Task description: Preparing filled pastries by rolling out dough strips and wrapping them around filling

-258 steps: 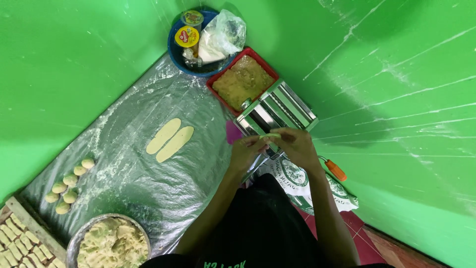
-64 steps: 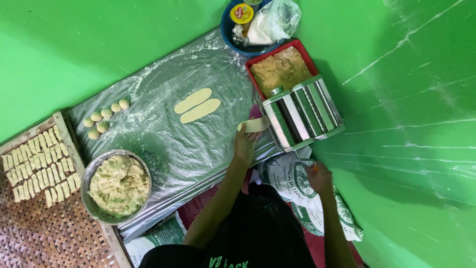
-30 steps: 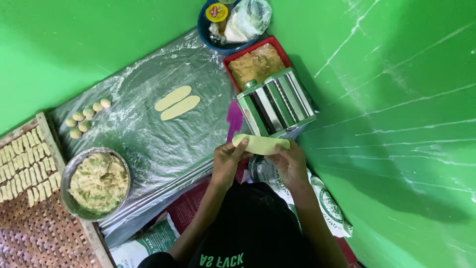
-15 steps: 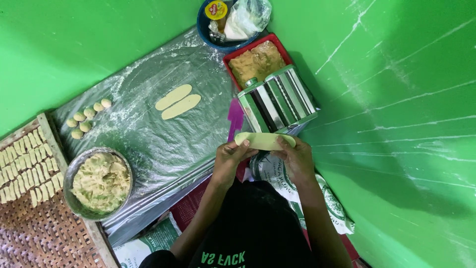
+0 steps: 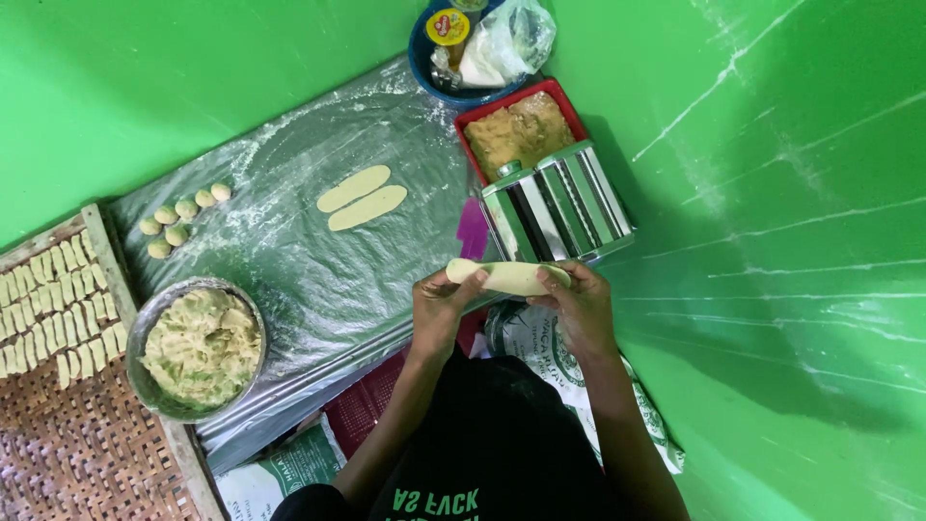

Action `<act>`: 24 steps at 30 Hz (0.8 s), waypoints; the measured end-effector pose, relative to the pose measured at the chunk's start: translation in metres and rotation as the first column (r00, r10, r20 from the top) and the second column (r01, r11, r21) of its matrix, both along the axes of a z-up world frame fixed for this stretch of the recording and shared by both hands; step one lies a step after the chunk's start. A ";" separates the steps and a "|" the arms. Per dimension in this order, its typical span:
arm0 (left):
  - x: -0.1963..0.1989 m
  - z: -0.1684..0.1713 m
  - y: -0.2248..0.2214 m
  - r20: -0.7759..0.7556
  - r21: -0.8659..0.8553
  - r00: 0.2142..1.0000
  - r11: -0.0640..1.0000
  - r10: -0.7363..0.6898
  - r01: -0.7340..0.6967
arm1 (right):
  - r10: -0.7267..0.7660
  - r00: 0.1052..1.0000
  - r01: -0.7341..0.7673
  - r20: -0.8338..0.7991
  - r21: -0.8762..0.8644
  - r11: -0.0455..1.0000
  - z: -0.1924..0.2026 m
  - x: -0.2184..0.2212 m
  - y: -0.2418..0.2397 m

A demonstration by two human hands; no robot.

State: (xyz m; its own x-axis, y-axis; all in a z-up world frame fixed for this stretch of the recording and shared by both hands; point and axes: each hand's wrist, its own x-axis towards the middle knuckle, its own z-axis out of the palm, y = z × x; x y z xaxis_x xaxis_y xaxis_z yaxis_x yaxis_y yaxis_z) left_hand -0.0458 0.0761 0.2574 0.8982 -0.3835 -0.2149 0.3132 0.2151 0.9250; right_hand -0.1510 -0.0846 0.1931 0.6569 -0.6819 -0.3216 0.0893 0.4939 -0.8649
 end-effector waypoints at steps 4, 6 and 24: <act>0.007 0.007 0.005 0.047 0.029 0.999 0.999 -0.025 0.024 | 0.037 0.998 -0.037 0.045 -0.005 0.999 -0.003 0.004 -0.003; 0.010 0.008 0.006 0.072 0.036 0.994 0.996 -0.088 0.085 | 0.080 0.994 -0.079 0.077 -0.014 0.997 -0.002 0.005 -0.004; 0.025 -0.027 -0.003 0.048 0.082 0.999 0.996 -0.024 0.020 | 0.065 0.996 -0.072 -0.053 -0.144 0.987 0.020 0.023 -0.009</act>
